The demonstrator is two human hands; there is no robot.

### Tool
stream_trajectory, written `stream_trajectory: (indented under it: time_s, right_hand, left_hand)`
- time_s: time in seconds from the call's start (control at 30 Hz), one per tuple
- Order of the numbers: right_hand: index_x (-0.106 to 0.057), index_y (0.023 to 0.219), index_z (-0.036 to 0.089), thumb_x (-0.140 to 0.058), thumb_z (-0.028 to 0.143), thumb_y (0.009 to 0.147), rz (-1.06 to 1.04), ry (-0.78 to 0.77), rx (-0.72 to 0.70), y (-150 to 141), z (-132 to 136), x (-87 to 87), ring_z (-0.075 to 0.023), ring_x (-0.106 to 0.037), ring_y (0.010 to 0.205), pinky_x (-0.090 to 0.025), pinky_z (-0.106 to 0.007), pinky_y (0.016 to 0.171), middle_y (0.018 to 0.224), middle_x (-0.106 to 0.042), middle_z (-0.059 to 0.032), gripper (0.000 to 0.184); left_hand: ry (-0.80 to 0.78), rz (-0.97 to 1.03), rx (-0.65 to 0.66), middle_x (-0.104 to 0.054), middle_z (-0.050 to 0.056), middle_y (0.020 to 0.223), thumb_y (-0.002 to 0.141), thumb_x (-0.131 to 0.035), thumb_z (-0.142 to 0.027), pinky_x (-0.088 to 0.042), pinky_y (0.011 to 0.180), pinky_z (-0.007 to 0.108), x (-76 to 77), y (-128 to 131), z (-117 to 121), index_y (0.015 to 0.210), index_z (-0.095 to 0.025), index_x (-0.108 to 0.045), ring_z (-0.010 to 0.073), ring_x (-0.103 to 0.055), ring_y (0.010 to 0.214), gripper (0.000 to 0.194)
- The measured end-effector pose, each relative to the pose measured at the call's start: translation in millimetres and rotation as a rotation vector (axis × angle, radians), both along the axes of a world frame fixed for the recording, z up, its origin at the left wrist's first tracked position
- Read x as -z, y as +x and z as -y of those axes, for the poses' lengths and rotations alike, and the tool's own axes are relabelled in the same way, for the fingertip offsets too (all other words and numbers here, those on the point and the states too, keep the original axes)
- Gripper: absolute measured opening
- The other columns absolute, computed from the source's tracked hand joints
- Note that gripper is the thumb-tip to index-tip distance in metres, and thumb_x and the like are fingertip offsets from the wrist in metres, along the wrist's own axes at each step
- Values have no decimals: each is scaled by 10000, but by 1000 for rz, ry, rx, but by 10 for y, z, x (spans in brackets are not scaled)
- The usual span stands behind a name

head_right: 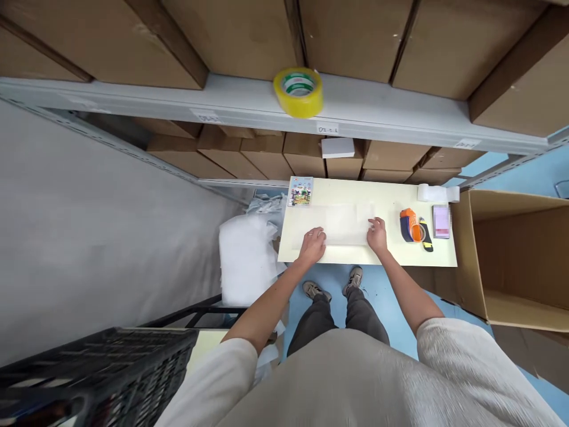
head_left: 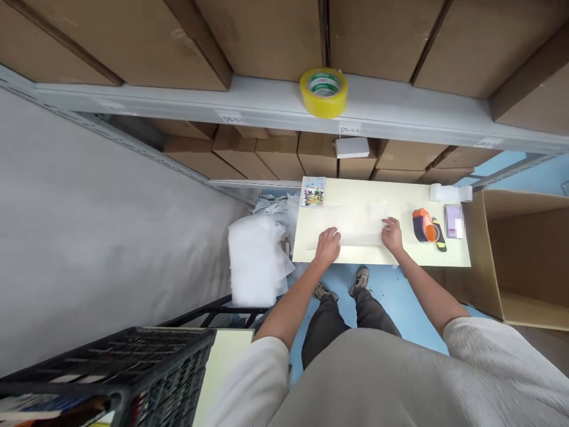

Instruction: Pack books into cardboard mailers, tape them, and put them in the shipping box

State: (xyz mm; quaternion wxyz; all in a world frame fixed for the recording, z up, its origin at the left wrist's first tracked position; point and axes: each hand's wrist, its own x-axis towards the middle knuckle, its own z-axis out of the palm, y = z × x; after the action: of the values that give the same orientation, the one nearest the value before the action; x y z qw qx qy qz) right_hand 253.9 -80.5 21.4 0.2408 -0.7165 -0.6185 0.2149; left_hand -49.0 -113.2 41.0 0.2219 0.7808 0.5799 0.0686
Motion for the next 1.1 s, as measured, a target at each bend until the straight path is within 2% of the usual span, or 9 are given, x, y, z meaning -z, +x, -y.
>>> stream_trajectory:
  time_s: [0.13,0.2,0.3,0.43,0.57,0.77,0.87,0.97,1.1]
  right_hand:
    - [-655,1458,176,-507,212,955,152,17,-117,3,112,-43,-426,-474,1455,-417,-685,1175,1619,-492,-239,526]
    - [-625,1502,183,-484,242,998,169,6,-243,-84,110,-44,-413,-439,1497,-392,-655,1200,1645,-490,-225,526]
    - [-578,1562,174,-457,305,1044,181,-42,-373,-239,64,11,-401,-390,1560,-360,-631,1235,1698,-454,-221,548]
    - [-479,1655,198,-448,385,1071,227,-111,-394,-376,78,110,-399,-279,1644,-247,-655,1298,1768,-372,-198,614]
    - [-442,1683,166,-443,403,1078,288,-155,-383,-461,258,118,-411,-229,1670,-196,-653,1322,1797,-308,-208,650]
    - [-458,1671,179,-441,415,1075,316,-168,-344,-593,595,62,-412,-250,1663,-219,-658,1314,1788,-326,-211,642]
    - [-504,1632,173,-442,404,1070,303,-169,-285,-659,624,25,-426,-286,1638,-237,-686,1294,1759,-372,-228,610]
    - [-566,1569,156,-451,362,1057,256,-153,-192,-821,454,-27,-440,-390,1559,-319,-694,1245,1693,-456,-249,563]
    - [-624,1498,151,-475,312,1017,-14,-138,-154,-1307,-78,-46,-366,-585,1384,-476,-565,1176,1536,-617,-221,529]
  left_hand:
    - [-14,-36,-53,-592,181,1586,901,-621,-213,-283,1341,582,-7,125,35,1262,-198,-710,365,-455,1563,373]
    - [-22,-59,-93,-521,193,1667,978,-557,-279,-255,1355,570,-1,167,-24,1409,-169,-656,355,-402,1608,455]
    - [-66,-97,-127,-383,202,1768,1057,-464,-360,-264,1350,558,42,219,-158,1618,-137,-495,346,-328,1657,605]
    - [-117,-126,-69,-272,174,1823,1063,-470,-404,-194,1362,610,128,216,-219,1718,-183,-374,357,-235,1696,698]
    - [-115,-132,-29,-236,155,1837,1072,-463,-413,-132,1372,623,164,90,-90,1734,-197,-358,357,-179,1712,704]
    - [-111,-99,36,-252,145,1833,1066,-480,-415,-152,1372,626,120,-188,130,1721,-221,-388,364,-196,1709,688]
    - [-119,-86,53,-295,141,1820,1064,-494,-406,-163,1376,605,109,-301,161,1699,-217,-415,355,-223,1702,667]
    - [-97,-28,19,-385,171,1776,1070,-474,-352,-258,1359,556,106,-419,63,1658,-183,-466,339,-327,1664,612]
    - [-31,5,-88,-397,168,1769,1065,-452,-282,-375,1301,555,87,-580,-272,1656,-179,-456,348,-400,1619,600]
